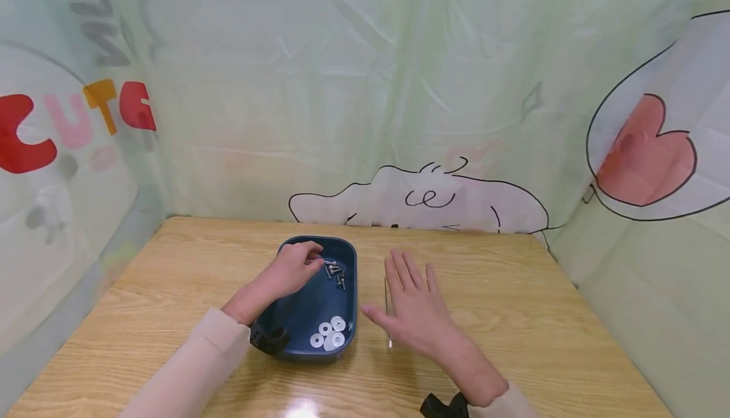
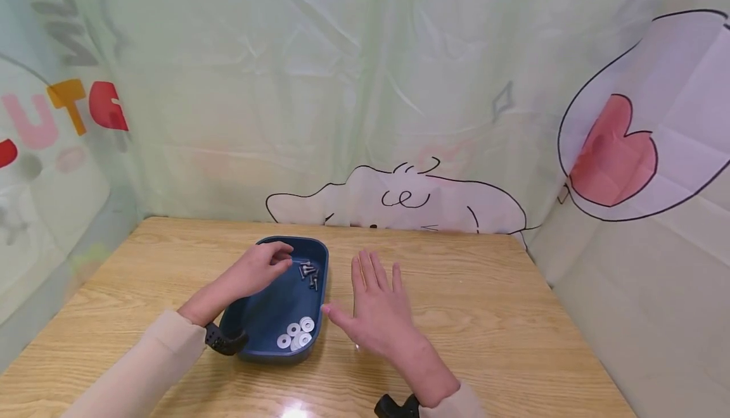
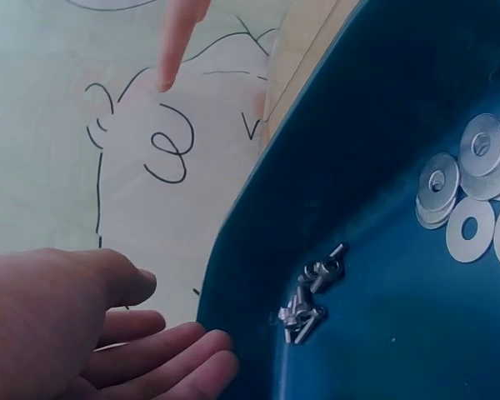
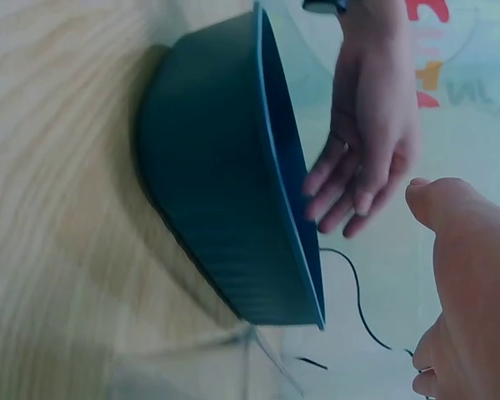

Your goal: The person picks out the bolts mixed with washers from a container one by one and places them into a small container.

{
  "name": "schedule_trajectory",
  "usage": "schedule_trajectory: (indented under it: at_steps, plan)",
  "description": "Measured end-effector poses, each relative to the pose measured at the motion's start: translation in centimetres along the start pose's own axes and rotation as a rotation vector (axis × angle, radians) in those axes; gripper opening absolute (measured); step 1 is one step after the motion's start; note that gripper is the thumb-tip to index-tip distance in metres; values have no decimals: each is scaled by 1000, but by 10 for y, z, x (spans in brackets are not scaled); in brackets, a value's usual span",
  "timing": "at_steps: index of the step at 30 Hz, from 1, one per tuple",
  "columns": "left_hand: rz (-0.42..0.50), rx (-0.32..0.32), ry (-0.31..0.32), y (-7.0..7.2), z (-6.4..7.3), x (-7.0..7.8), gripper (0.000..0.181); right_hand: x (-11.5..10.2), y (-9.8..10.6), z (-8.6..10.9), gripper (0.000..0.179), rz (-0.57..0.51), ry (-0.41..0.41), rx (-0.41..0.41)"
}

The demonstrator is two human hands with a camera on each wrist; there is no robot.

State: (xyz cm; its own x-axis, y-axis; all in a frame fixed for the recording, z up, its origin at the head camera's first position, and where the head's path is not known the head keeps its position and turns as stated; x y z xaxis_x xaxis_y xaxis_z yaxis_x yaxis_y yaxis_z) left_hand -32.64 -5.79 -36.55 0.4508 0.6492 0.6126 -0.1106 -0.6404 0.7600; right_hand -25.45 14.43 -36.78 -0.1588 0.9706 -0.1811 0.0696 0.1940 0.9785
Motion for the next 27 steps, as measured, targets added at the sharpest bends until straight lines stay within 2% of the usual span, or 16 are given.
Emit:
schedule_trajectory:
  at_steps: [5, 10, 14, 19, 24, 27]
  plan:
    - [5, 10, 1, 2, -5, -3, 31, -14, -9, 1, 102, 3, 1, -46]
    - [73, -13, 53, 0, -8, -8, 31, -27, -21, 4, 106, 7, 8, -73]
    - [129, -7, 92, -2, -13, -15, 32, -38, -31, 6, 108, 7, 38, -81]
    - [189, -18, 149, -7, -17, -24, 32, -47, -40, 8, 104, -20, 54, -103]
    - [205, -34, 195, -10, -20, -32, 32, -51, -48, 9, 105, 3, 40, -131]
    - [192, -48, 196, -11, -22, -34, 31, -53, -52, 10, 105, 0, 39, -146]
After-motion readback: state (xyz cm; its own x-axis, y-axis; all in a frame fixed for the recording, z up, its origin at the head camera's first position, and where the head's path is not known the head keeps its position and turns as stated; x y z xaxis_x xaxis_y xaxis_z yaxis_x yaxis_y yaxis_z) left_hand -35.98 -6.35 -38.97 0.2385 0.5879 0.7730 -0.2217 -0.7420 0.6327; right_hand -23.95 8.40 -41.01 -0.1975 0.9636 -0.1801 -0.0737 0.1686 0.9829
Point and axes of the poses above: each hand's wrist, its own z-axis away from the middle knuckle, its own y-axis out of the back of the hand, x = y × z, the point moved 7 cm from there along -z, towards the middle knuckle, and after that the axes turned 10 degrees about -y, right-handed, at the moved point
